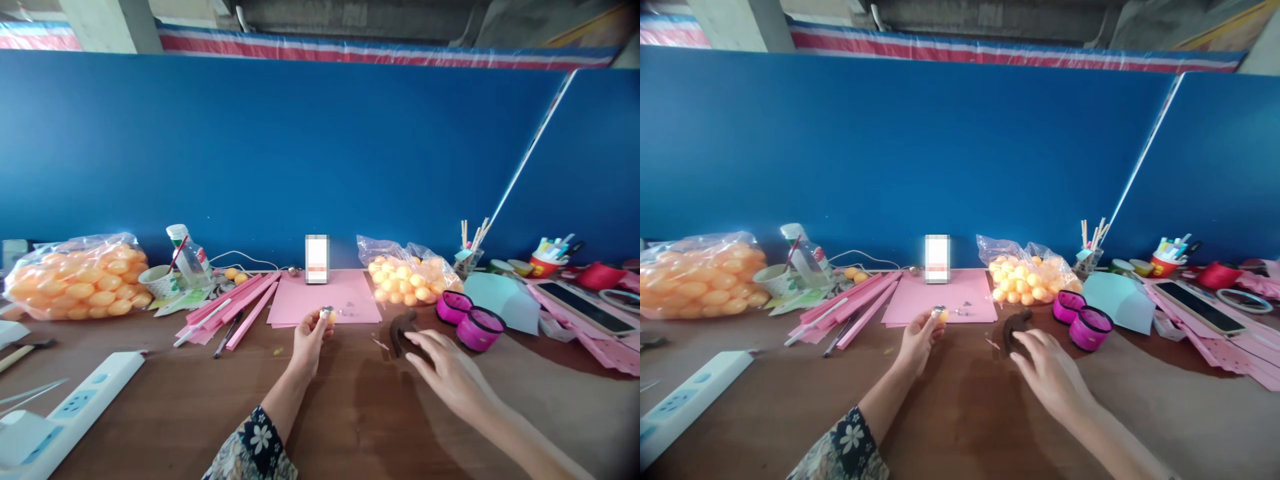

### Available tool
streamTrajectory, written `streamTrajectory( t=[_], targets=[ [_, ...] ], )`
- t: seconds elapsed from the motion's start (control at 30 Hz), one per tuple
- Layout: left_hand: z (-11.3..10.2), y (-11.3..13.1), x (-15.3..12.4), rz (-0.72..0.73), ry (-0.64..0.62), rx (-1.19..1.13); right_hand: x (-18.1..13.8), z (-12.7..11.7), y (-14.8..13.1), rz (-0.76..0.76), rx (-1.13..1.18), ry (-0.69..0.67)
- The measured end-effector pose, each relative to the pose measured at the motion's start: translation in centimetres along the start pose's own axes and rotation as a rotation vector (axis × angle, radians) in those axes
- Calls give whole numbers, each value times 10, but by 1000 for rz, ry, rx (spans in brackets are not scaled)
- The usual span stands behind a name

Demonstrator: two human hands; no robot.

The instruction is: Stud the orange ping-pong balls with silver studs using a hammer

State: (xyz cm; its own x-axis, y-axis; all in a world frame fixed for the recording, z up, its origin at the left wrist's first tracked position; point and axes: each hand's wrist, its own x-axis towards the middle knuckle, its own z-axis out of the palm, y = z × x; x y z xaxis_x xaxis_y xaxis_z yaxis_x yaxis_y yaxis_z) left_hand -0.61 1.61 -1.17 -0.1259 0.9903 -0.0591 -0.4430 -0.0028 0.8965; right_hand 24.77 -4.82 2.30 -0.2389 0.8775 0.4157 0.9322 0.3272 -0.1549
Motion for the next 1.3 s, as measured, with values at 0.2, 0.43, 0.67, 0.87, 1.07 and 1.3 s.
streamTrajectory(
  t=[0.2, 0.43, 0.67, 0.87, 1.07, 1.3],
  targets=[
    [1, 3, 0, -3, 42, -111, 48, 18, -44, -90, 51, -73],
    [2, 1, 1, -11, 59, -86, 102, 58, -55, -22, -6, -202],
    [2, 1, 2, -30, 68, -66, 107, 75, -61, -13, -12, -218],
    [-3, 2, 9, 145, 278, -135, 104, 79, -61, 23, -21, -175],
    [-9, 0, 15, 151, 352, -56, 114, 83, -84, -116, 42, -190],
    [-11, -2, 13, 150, 284, 68, 128, 91, -88, -194, 81, -222]
  ],
)
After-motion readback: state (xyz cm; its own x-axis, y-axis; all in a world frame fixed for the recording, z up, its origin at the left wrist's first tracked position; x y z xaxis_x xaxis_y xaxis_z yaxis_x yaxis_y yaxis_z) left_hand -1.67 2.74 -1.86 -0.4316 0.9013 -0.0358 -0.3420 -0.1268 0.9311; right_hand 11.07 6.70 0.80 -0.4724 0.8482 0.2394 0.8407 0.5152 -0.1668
